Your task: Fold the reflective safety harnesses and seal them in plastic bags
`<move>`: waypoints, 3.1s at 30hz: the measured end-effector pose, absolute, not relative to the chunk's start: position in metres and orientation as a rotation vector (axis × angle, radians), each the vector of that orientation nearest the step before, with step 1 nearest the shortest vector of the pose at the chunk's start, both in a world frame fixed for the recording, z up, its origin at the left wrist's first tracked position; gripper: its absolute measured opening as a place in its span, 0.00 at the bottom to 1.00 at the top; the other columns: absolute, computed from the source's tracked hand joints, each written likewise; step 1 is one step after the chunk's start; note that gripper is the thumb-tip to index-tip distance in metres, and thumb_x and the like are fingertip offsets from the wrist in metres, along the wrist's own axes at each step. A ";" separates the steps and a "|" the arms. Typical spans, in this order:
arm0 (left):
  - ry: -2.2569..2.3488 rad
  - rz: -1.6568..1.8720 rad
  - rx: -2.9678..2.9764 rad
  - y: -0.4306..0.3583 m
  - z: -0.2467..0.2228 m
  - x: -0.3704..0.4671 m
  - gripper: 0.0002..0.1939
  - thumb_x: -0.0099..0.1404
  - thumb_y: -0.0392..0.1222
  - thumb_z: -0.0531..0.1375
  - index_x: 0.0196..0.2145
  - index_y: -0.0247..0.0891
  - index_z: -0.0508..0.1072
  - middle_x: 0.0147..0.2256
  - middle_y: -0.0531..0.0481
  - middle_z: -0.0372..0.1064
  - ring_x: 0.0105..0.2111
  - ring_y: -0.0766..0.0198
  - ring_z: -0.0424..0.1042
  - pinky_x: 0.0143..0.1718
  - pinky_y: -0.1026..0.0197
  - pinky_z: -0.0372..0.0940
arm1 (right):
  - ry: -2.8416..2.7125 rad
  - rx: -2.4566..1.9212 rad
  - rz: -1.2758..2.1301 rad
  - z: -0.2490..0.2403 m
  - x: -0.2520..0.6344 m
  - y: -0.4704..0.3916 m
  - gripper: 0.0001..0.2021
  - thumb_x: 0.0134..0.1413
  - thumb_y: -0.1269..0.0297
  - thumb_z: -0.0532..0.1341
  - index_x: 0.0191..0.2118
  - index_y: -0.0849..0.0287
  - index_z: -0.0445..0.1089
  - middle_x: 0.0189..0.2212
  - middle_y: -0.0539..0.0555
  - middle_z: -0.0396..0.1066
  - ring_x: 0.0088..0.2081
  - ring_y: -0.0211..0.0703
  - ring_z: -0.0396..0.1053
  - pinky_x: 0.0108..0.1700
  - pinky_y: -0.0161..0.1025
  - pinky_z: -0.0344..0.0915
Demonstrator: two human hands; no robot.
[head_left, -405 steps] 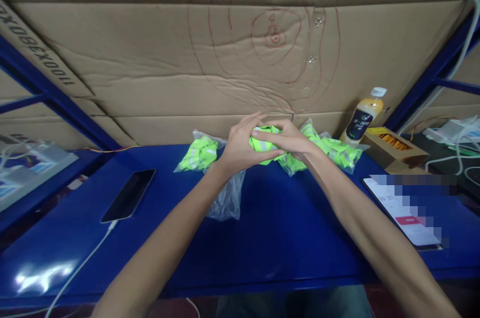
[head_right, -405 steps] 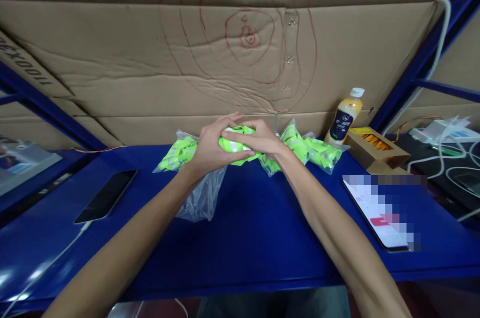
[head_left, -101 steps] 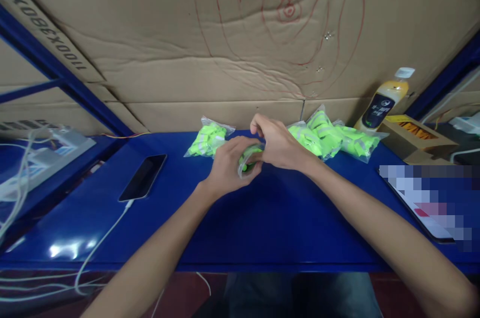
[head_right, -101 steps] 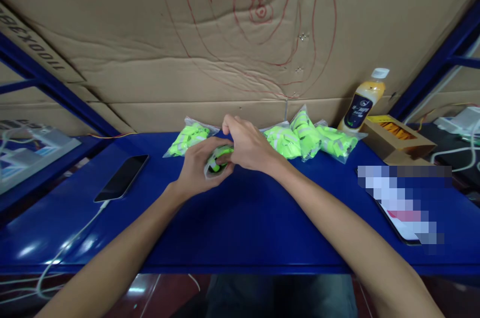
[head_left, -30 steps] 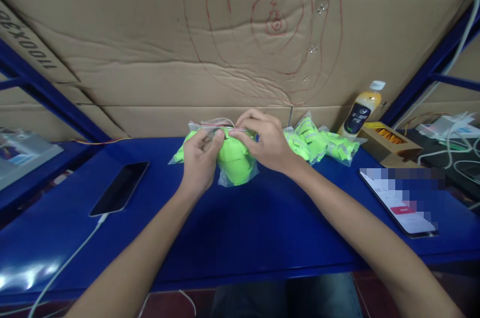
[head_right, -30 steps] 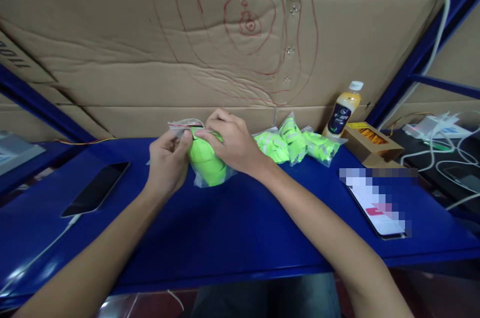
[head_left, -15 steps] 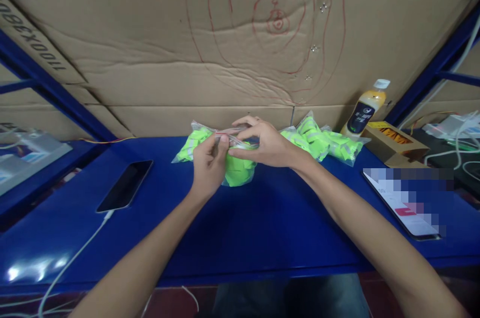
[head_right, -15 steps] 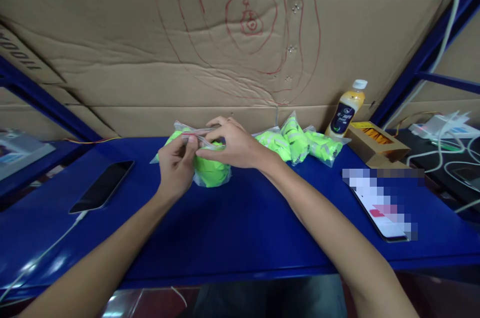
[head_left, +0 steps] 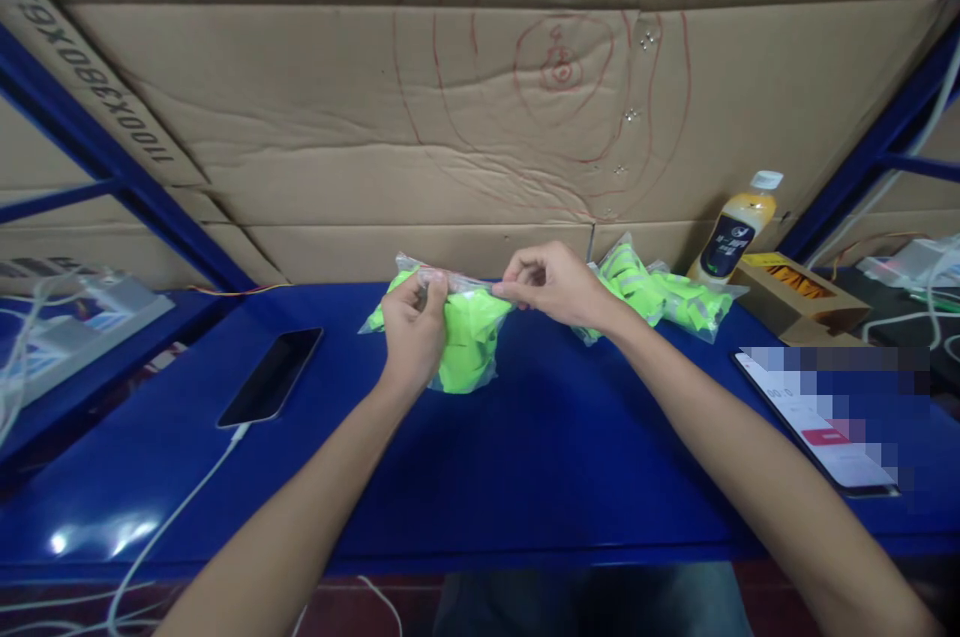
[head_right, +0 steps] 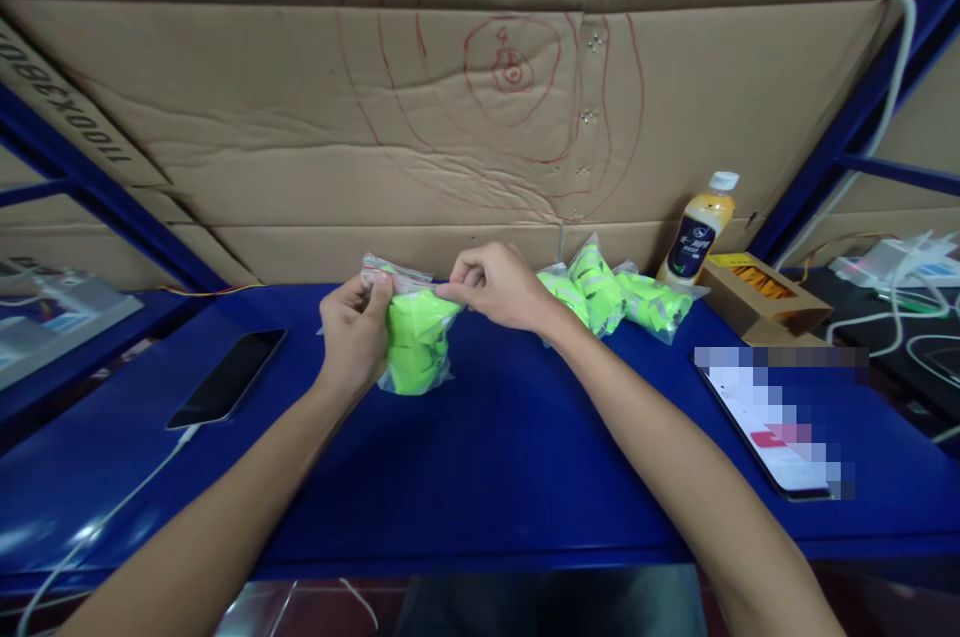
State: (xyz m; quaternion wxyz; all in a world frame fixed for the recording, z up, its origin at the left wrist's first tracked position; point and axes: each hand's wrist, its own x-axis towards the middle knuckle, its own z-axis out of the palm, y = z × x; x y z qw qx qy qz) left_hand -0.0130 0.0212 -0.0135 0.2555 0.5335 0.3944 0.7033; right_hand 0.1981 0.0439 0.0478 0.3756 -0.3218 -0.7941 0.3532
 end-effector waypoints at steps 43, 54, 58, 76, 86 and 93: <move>0.874 1.870 1.173 0.034 -0.008 -0.019 0.25 0.53 0.62 0.78 0.27 0.36 0.80 0.24 0.51 0.74 0.23 0.66 0.70 0.26 0.62 0.66 | -1.714 -0.741 0.949 0.020 0.188 0.051 0.25 0.48 0.41 0.76 0.33 0.61 0.79 0.27 0.52 0.75 0.26 0.36 0.68 0.29 0.36 0.64; 0.941 1.869 1.413 0.029 -0.012 -0.020 0.20 0.64 0.59 0.73 0.30 0.38 0.84 0.30 0.48 0.79 0.27 0.63 0.73 0.30 0.62 0.67 | -1.681 -0.710 0.996 0.006 0.181 0.053 0.28 0.47 0.36 0.74 0.28 0.59 0.71 0.24 0.48 0.67 0.27 0.36 0.61 0.31 0.37 0.57; 1.012 1.868 1.526 0.026 -0.012 -0.017 0.18 0.67 0.57 0.71 0.32 0.38 0.86 0.30 0.47 0.80 0.29 0.61 0.75 0.32 0.61 0.68 | -1.733 -0.729 1.039 0.009 0.184 0.053 0.26 0.47 0.39 0.75 0.31 0.60 0.75 0.26 0.49 0.70 0.29 0.36 0.61 0.33 0.37 0.57; 1.068 1.744 1.781 0.016 -0.005 -0.009 0.14 0.70 0.49 0.66 0.31 0.38 0.83 0.29 0.47 0.78 0.28 0.61 0.72 0.31 0.61 0.64 | -1.697 -0.732 1.291 0.018 0.190 0.051 0.25 0.38 0.45 0.80 0.32 0.61 0.78 0.24 0.47 0.70 0.28 0.34 0.61 0.32 0.35 0.56; 0.866 1.587 1.444 0.023 -0.013 -0.011 0.15 0.65 0.53 0.72 0.36 0.38 0.84 0.31 0.47 0.79 0.30 0.62 0.74 0.32 0.62 0.67 | -1.841 -0.759 1.026 0.011 0.189 0.055 0.21 0.51 0.46 0.72 0.32 0.60 0.73 0.24 0.46 0.65 0.26 0.33 0.55 0.28 0.34 0.52; 0.922 1.753 1.421 0.021 -0.014 -0.006 0.14 0.64 0.51 0.72 0.30 0.37 0.82 0.27 0.48 0.77 0.26 0.65 0.71 0.28 0.64 0.64 | -1.963 -0.768 0.932 0.019 0.191 0.054 0.18 0.54 0.50 0.71 0.33 0.62 0.75 0.23 0.46 0.64 0.26 0.34 0.57 0.29 0.35 0.53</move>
